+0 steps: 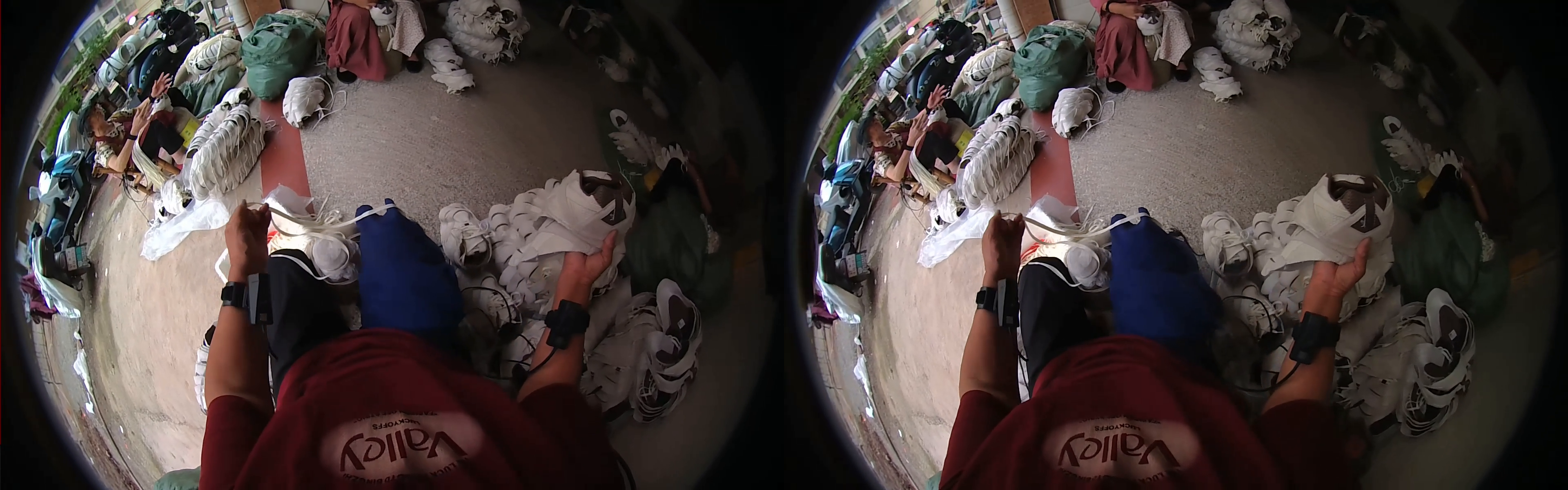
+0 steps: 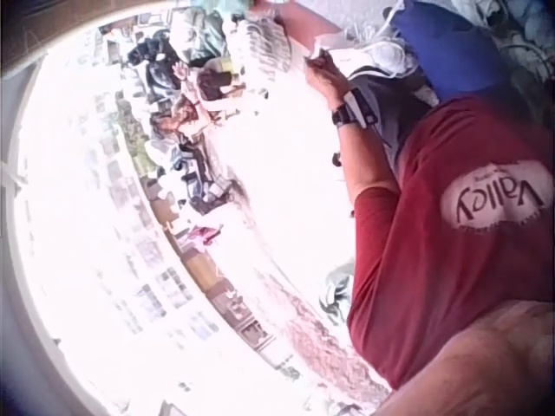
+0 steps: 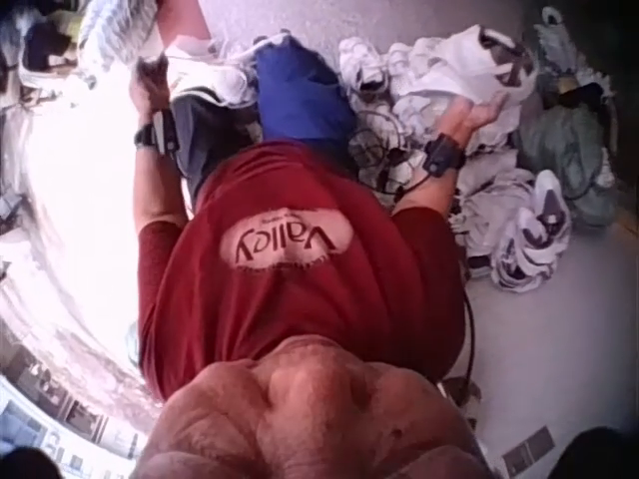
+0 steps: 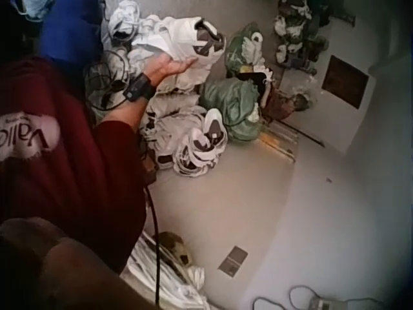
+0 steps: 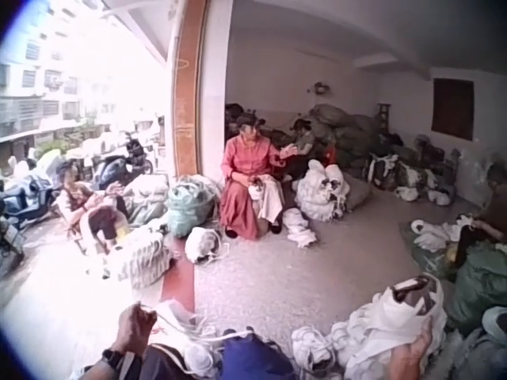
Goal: Lacing white athletic shoes while sitting in a production area.
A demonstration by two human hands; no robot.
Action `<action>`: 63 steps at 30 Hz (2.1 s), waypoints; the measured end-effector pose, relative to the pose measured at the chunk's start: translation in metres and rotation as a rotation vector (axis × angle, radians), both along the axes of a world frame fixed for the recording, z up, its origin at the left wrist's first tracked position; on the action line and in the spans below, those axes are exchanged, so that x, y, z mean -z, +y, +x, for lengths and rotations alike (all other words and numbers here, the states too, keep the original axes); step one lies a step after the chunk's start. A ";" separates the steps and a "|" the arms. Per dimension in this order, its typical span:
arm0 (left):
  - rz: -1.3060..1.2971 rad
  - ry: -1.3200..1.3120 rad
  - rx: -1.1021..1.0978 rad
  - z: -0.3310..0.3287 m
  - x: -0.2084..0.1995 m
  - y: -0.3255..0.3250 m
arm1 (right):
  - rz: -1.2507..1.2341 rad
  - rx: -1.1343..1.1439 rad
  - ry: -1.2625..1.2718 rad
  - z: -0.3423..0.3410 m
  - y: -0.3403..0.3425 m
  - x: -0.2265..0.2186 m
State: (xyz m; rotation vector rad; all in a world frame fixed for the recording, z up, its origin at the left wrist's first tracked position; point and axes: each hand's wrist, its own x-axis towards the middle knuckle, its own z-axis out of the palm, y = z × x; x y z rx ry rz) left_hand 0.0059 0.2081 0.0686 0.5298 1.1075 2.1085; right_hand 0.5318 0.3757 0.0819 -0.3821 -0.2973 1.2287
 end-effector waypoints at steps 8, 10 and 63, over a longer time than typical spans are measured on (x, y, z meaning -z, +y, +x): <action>0.219 0.306 0.316 0.064 -0.088 0.102 | -0.050 -0.075 -0.016 -0.004 -0.017 0.025; 0.253 0.330 0.340 0.084 -0.123 0.116 | -0.098 -0.098 -0.043 -0.008 -0.023 0.031; -0.270 0.140 0.957 0.104 -0.047 -0.012 | -0.031 -1.075 -0.578 -0.193 -0.119 0.006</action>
